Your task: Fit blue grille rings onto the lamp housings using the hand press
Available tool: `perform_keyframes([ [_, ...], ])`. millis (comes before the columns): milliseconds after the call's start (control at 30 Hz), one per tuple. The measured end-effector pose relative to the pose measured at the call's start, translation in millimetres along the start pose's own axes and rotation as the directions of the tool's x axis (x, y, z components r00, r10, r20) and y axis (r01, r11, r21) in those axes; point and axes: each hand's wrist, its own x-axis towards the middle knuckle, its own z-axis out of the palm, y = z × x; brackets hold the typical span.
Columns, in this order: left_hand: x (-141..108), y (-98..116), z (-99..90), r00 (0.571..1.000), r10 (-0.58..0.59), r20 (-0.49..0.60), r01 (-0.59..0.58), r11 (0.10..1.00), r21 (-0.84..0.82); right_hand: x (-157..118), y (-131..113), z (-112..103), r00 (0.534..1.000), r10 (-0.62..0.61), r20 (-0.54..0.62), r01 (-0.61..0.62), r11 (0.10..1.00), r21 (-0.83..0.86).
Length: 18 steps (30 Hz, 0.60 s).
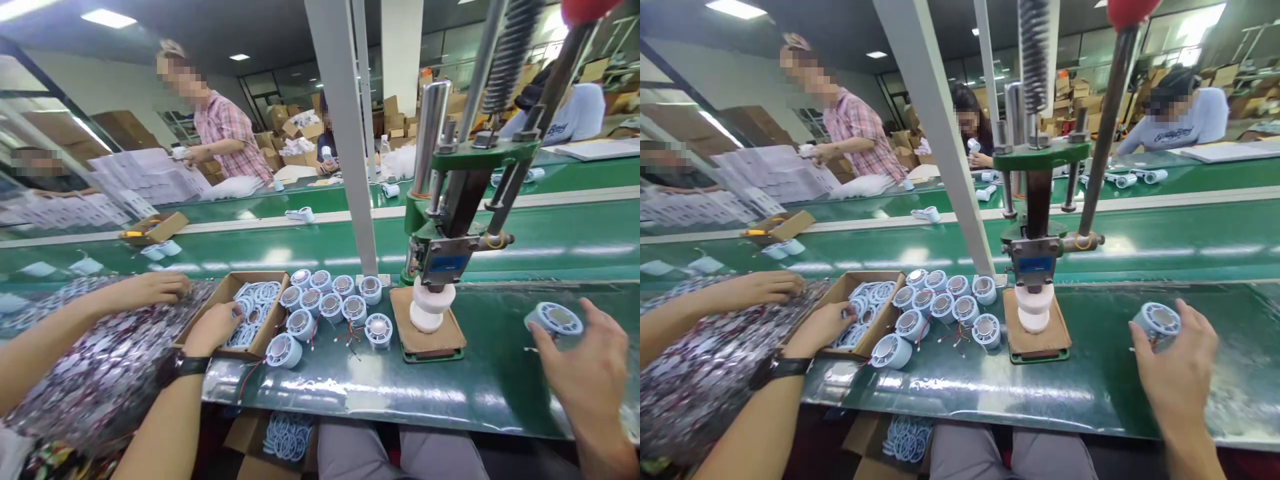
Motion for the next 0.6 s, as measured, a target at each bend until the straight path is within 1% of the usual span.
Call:
perform_keyframes([
  [33, -0.6, 0.0, 0.4, 0.999, -0.024, 0.027, 0.024, 1.000, -0.019, -7.9, -19.0, -0.7, 0.998, -0.057, -0.022, 0.058, 0.997, 0.045],
  [67, -1.5, 0.9, 0.2, 0.997, -0.054, 0.048, 0.056, 0.998, -0.039, -20.2, -41.6, 1.4, 0.992, -0.125, -0.005, 0.124, 0.984, 0.126],
  [100, -2.5, 2.6, -0.8, 0.995, -0.084, 0.060, 0.088, 0.994, -0.063, -35.4, -65.9, 6.9, 0.971, -0.230, 0.068, 0.207, 0.948, 0.241],
  [133, -3.7, 4.8, -2.7, 0.992, -0.110, 0.057, 0.115, 0.989, -0.094, -51.8, -89.8, 15.7, 0.926, -0.347, 0.147, 0.280, 0.895, 0.347],
  [167, -5.3, 7.2, -5.3, 0.990, -0.134, 0.050, 0.140, 0.981, -0.132, -67.7, -111.7, 27.1, 0.875, -0.446, 0.191, 0.342, 0.846, 0.409],
  [200, -7.5, 9.8, -8.7, 0.987, -0.155, 0.041, 0.160, 0.971, -0.176, -82.0, -130.1, 39.7, 0.828, -0.514, 0.224, 0.388, 0.814, 0.432],
  [233, -10.3, 12.2, -12.7, 0.985, -0.173, 0.031, 0.175, 0.958, -0.225, -93.8, -144.1, 52.3, 0.798, -0.554, 0.236, 0.426, 0.796, 0.429],
  [267, -14.2, 14.5, -17.1, 0.982, -0.187, 0.020, 0.185, 0.942, -0.280, -102.9, -153.5, 63.6, 0.783, -0.576, 0.236, 0.456, 0.788, 0.413],
  [333, -25.4, 19.3, -26.4, 0.979, -0.206, -0.007, 0.186, 0.897, -0.400, -113.1, -159.5, 79.5, 0.771, -0.599, 0.216, 0.487, 0.773, 0.406],
  [400, -42.1, 26.7, -34.6, 0.978, -0.208, -0.036, 0.159, 0.838, -0.523, -115.1, -153.9, 85.9, 0.751, -0.634, 0.188, 0.507, 0.734, 0.452],
  [500, -77.1, 47.4, -40.9, 0.984, -0.170, -0.057, 0.085, 0.723, -0.686, -111.0, -142.5, 82.7, 0.697, -0.703, 0.141, 0.545, 0.647, 0.534],
  [567, -104.2, 67.0, -39.3, 0.991, -0.126, -0.045, 0.045, 0.634, -0.772, -107.9, -139.9, 77.7, 0.670, -0.733, 0.121, 0.560, 0.605, 0.566],
  [600, -117.9, 77.7, -36.3, 0.994, -0.103, -0.030, 0.037, 0.588, -0.808, -106.7, -140.0, 75.4, 0.663, -0.739, 0.117, 0.557, 0.592, 0.582],
])
